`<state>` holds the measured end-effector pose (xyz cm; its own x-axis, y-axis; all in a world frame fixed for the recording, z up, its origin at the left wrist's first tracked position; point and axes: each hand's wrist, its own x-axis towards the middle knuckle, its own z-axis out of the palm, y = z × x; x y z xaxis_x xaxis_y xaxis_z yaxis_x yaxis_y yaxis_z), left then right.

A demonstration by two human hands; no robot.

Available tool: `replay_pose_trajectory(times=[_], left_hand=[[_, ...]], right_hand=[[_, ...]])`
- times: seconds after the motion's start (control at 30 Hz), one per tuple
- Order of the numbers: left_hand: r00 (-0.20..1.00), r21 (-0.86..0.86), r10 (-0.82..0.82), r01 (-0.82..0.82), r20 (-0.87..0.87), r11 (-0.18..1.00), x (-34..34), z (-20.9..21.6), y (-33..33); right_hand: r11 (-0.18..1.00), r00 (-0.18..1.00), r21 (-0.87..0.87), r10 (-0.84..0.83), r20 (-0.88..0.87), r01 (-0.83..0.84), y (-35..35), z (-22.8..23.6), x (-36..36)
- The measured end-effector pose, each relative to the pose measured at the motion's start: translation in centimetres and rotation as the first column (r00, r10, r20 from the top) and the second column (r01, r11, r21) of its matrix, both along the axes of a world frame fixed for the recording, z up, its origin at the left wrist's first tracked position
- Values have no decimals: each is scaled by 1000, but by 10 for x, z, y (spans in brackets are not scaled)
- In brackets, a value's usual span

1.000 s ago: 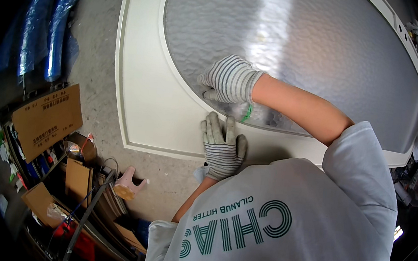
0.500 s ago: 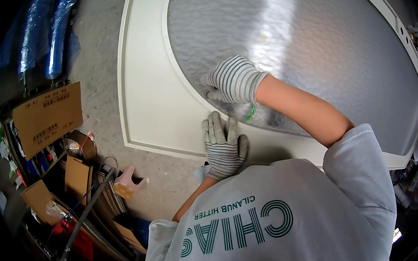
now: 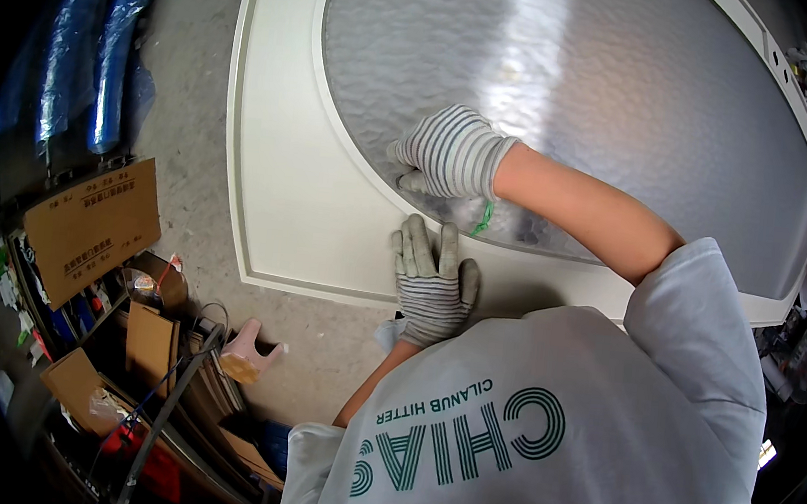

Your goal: The person uses a green utility knife to trim the edges of a textured film applied to a large white panel. The person carefully follows the curved contour of the panel's frame, cutting the excess film while holding the panel steady with their other hand.

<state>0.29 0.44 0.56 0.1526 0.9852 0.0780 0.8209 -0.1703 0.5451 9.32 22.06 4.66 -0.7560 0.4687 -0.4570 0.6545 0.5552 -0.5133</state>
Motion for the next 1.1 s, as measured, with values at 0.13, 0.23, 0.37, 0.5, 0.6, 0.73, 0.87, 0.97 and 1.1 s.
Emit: replay_pose_trajectory(times=[0.13,0.23,0.37,0.5,0.6,0.73,0.87,0.97,1.1], left_hand=[[1000,5,9,-9,4,1000,0,-1,-2],[1000,25,5,-5,15,1000,-1,-1,-2],[1000,39,9,-10,14,999,0,-3,-3],[1000,2,6,-6,15,1000,0,0,0],[1000,19,11,-11,2,1000,-2,-1,-2],[1000,6,8,-9,18,1000,0,0,-1],[1000,-3,5,-5,4,1000,0,-1,-1],[1000,-9,3,-3,5,1000,-2,2,0],[1000,27,5,-5,-6,1000,-2,-1,-2]], right_hand=[[996,997,41,-78,-18,79,-3,-7,-3],[1000,1000,16,23,11,-24,0,-1,0],[1000,1000,21,-6,15,6,1,-6,-2],[1000,1000,6,18,11,-18,0,-3,-1],[999,999,48,-15,-35,16,-2,-5,0],[999,1000,-32,26,4,-26,3,2,1],[1000,999,26,-11,-38,12,-1,-3,0],[1000,1000,0,20,-14,-20,0,-2,0],[999,1000,37,12,-26,-11,-1,-3,1]])
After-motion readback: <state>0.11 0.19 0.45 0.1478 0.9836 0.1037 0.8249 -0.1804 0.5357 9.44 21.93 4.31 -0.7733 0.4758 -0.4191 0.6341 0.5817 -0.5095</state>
